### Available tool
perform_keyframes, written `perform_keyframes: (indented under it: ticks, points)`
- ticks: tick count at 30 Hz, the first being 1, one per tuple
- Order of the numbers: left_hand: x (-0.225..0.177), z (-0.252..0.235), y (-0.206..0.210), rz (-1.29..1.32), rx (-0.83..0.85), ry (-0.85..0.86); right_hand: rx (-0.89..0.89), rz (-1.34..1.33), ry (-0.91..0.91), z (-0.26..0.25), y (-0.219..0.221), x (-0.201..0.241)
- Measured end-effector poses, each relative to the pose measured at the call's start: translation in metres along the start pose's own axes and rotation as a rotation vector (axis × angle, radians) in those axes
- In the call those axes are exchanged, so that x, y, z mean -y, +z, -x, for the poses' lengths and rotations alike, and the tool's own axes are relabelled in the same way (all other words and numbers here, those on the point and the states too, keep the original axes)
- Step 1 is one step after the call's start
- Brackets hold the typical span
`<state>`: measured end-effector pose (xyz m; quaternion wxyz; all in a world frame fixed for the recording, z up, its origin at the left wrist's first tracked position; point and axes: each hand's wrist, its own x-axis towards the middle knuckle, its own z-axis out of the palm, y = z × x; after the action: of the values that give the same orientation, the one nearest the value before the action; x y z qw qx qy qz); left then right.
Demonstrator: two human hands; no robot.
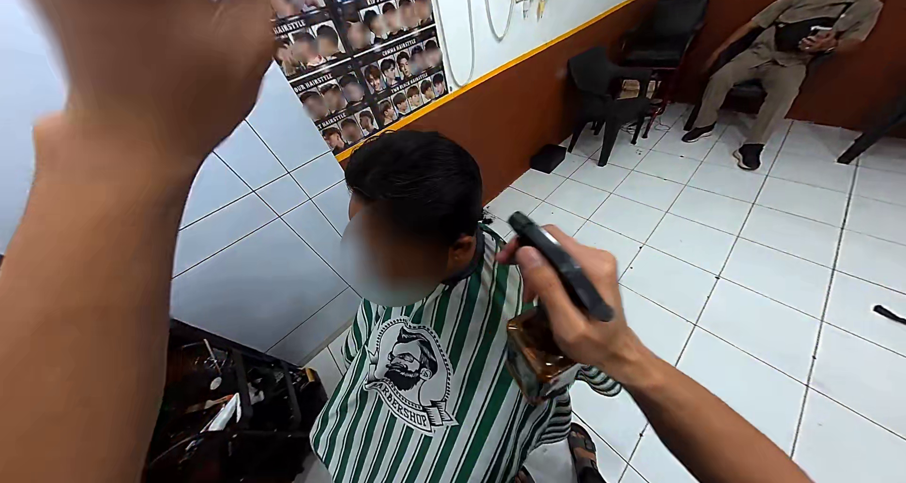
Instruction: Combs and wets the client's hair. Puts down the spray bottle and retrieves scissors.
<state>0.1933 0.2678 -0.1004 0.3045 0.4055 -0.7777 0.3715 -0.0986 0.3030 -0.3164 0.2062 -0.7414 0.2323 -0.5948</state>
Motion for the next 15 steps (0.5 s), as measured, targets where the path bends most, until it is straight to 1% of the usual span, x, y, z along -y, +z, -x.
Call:
perform_keyframes:
  ticks: [2, 4, 6, 7, 8, 10, 15]
  points:
    - [0.020, 0.069, -0.008, -0.052, -0.096, 0.066, 0.013, -0.030, -0.007, 0.007, -0.022, -0.004]
    - [0.036, 0.139, 0.003, -0.120, -0.126, 0.179, 0.025, -0.019, 0.000, 0.015, -0.041, -0.009]
    - [0.045, 0.184, 0.021, -0.159, -0.136, 0.271, 0.034, 0.017, 0.016, 0.022, -0.053, -0.014]
    - [0.048, 0.196, 0.030, -0.144, -0.131, 0.298, 0.039, 0.029, 0.022, 0.024, -0.056, -0.015]
    - [0.050, 0.200, 0.039, -0.129, -0.130, 0.323, 0.045, 0.031, 0.029, 0.026, -0.057, -0.017]
    - [0.049, 0.192, 0.053, -0.129, -0.122, 0.369, 0.050, 0.022, 0.027, 0.028, -0.056, -0.017]
    - [0.048, 0.139, 0.085, -0.133, -0.107, 0.433, 0.050, -0.018, 0.003, 0.025, -0.037, -0.010]
